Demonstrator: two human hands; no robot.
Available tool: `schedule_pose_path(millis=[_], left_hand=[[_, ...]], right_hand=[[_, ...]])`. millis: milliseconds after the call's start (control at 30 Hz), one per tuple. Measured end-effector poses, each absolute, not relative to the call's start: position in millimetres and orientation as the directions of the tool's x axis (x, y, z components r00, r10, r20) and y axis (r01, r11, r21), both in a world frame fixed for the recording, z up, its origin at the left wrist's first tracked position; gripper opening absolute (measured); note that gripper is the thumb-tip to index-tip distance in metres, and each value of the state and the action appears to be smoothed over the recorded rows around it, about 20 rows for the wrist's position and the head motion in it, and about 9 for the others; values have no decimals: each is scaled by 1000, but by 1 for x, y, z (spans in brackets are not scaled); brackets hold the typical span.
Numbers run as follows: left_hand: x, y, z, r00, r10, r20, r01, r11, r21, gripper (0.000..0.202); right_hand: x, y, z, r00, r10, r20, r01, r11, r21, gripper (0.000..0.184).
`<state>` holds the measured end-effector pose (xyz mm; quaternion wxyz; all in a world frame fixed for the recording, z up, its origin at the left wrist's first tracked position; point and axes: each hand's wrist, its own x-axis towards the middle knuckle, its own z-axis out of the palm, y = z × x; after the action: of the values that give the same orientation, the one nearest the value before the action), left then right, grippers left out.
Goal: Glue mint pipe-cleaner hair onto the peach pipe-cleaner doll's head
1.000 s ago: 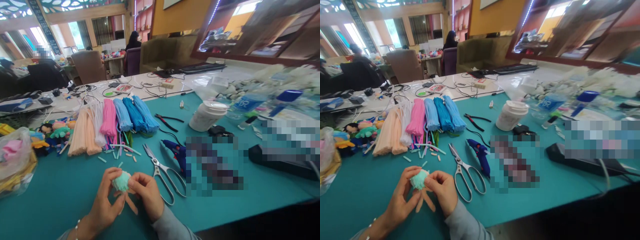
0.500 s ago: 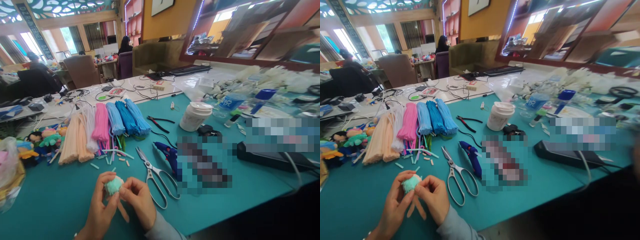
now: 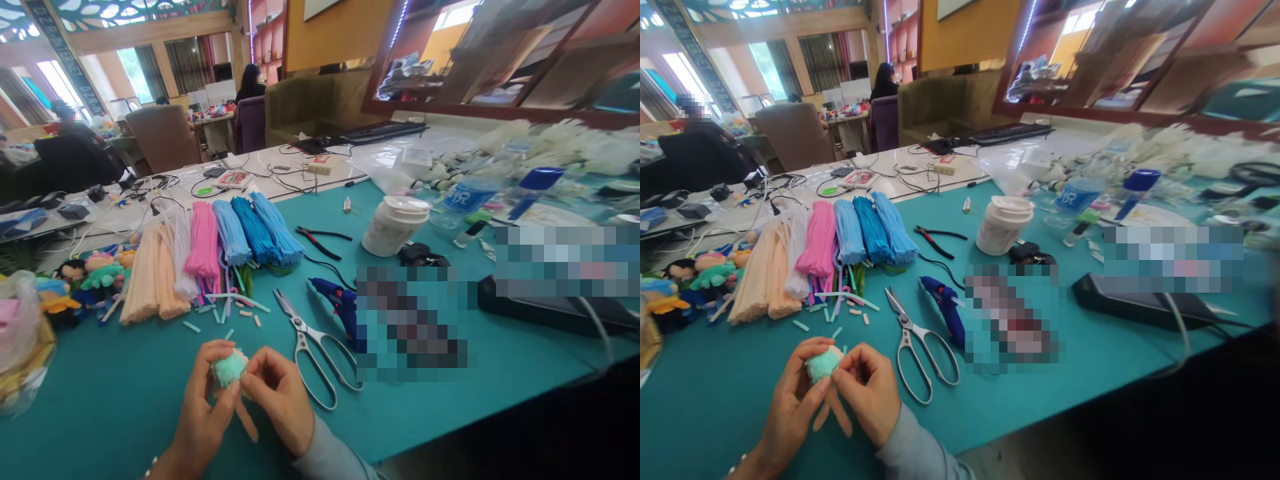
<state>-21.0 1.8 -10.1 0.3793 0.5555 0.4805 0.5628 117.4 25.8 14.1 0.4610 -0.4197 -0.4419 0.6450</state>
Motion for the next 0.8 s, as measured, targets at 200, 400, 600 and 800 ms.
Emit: schedule_pose_path(millis=[200, 400, 600, 800], left_hand=[[-34, 2, -14, 89, 966, 241, -28, -240, 970, 38], [-25, 2, -1, 1, 987, 160, -92, -159, 983, 31], [-19, 1, 4, -25, 989, 143, -119, -145, 982, 31], [-21, 1, 3, -5, 983, 185, -105, -185, 977, 29]], right_hand=[[122, 27, 13, -217, 972, -85, -198, -129, -972, 29], [124, 28, 10, -178, 984, 3, -135, -22, -991, 28], [125, 26, 8, -82, 976, 201, 11, 203, -979, 21], [128, 23, 18, -98, 921, 376, 104, 385, -917, 11]])
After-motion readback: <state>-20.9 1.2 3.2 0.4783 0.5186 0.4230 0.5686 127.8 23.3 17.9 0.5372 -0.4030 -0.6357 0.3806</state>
